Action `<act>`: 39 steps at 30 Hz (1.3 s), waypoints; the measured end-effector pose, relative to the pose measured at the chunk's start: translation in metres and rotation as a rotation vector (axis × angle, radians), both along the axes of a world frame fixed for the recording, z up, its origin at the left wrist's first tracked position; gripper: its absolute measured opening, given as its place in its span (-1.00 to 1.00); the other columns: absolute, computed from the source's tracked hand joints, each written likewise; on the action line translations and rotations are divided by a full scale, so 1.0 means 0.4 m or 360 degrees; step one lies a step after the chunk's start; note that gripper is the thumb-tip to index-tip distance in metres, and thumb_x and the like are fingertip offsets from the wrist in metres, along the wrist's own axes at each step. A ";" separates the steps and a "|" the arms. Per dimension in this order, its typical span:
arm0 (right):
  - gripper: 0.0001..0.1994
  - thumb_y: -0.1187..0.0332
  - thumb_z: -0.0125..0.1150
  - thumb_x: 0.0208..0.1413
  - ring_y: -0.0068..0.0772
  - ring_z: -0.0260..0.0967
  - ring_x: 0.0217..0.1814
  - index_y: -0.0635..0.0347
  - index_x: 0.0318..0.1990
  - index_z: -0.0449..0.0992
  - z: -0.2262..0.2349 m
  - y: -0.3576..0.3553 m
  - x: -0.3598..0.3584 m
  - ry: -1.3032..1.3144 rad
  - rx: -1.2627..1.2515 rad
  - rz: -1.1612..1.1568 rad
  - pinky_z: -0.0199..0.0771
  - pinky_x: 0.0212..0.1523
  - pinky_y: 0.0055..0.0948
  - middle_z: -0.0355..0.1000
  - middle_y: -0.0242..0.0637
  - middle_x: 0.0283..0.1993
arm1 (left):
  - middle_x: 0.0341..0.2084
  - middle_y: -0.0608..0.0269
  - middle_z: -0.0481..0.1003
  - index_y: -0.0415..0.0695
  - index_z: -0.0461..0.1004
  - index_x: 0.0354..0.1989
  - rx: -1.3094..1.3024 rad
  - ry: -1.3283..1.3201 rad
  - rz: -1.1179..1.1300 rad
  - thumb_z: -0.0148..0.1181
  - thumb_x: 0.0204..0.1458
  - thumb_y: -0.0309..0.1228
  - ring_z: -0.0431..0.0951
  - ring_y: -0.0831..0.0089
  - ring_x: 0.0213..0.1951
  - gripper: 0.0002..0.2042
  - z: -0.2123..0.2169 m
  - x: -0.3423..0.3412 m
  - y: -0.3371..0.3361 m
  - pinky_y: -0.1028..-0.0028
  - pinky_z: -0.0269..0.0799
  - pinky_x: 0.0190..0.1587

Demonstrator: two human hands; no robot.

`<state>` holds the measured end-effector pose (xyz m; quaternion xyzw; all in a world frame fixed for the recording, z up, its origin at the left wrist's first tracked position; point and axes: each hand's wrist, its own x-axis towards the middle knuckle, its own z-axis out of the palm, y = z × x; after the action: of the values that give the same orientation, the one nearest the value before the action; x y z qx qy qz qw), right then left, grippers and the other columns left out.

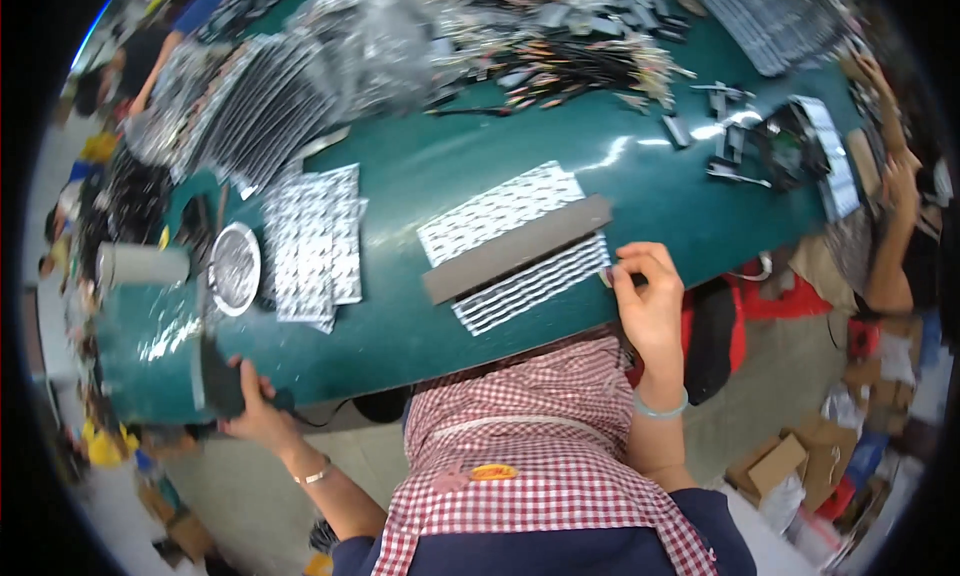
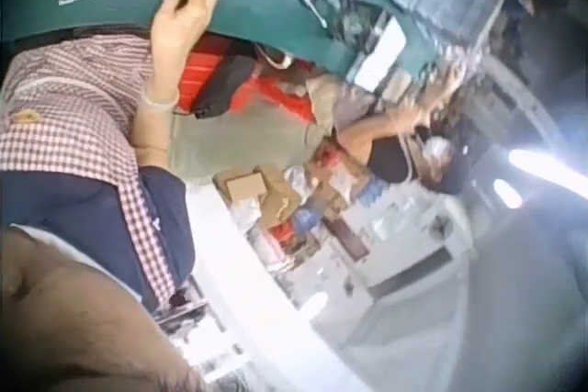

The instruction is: The person solders small electronic components onto LED circuit board strips with a soldering gun.

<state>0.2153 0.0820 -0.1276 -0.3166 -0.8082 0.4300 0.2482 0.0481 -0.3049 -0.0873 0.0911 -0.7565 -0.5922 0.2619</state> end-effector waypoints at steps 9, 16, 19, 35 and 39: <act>-0.94 0.52 0.17 0.01 -0.03 0.41 -0.15 0.26 -0.32 0.49 0.028 0.259 -0.244 0.0243 0.0719 -0.0053 0.41 -0.13 -0.23 0.42 -0.14 -0.22 | -0.53 0.26 0.42 -0.42 0.47 -0.13 0.0065 0.0050 -0.0269 0.19 0.04 -0.60 0.28 0.64 -0.61 -0.78 -0.017 0.035 0.105 0.63 0.10 -0.59; -0.82 0.38 0.29 -0.01 -0.08 0.33 -0.04 0.19 -0.24 0.52 0.017 0.314 -0.567 0.0418 0.1170 0.0135 0.37 -0.02 -0.22 0.39 -0.14 -0.14 | -0.30 0.09 0.49 -0.46 0.40 -0.05 0.0133 -0.0033 -0.0375 0.15 0.05 -0.64 0.25 0.63 -0.60 -0.72 -0.024 0.092 0.154 0.62 0.12 -0.60; -0.84 0.40 0.28 -0.01 -0.09 0.33 -0.02 0.19 -0.27 0.50 0.001 0.313 -0.624 0.0219 0.1190 0.0104 0.37 -0.03 -0.19 0.38 -0.16 -0.16 | -0.31 0.08 0.49 -0.45 0.40 -0.04 0.0114 -0.0052 -0.0460 0.14 0.04 -0.66 0.26 0.62 -0.60 -0.71 -0.042 0.107 0.155 0.61 0.14 -0.60; -0.92 0.53 0.26 0.02 -0.24 0.39 -0.41 0.28 -0.32 0.50 0.196 0.002 -0.116 0.0093 0.0437 0.0427 0.39 -0.40 -0.36 0.35 -0.20 -0.34 | -0.09 0.03 0.50 -0.35 0.36 0.07 0.0041 -0.0151 -0.0888 0.20 -0.03 -0.67 0.34 0.58 -0.54 -0.58 -0.067 0.193 0.221 0.58 0.28 -0.52; -0.93 0.57 0.24 0.01 -0.36 0.32 -0.42 0.33 -0.36 0.46 0.103 -0.061 -0.013 -0.0016 0.0043 0.0083 0.36 -0.38 -0.43 0.30 -0.22 -0.38 | -0.09 0.08 0.51 -0.31 0.39 0.05 -0.0180 -0.0300 -0.1238 0.23 -0.05 -0.69 0.41 0.57 -0.49 -0.58 -0.086 0.221 0.237 0.56 0.35 -0.47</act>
<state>0.2100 0.0578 -0.0862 -0.2941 -0.8232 0.4239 0.2372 0.1365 -0.2100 -0.1218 -0.1624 -0.7867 -0.5937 -0.0477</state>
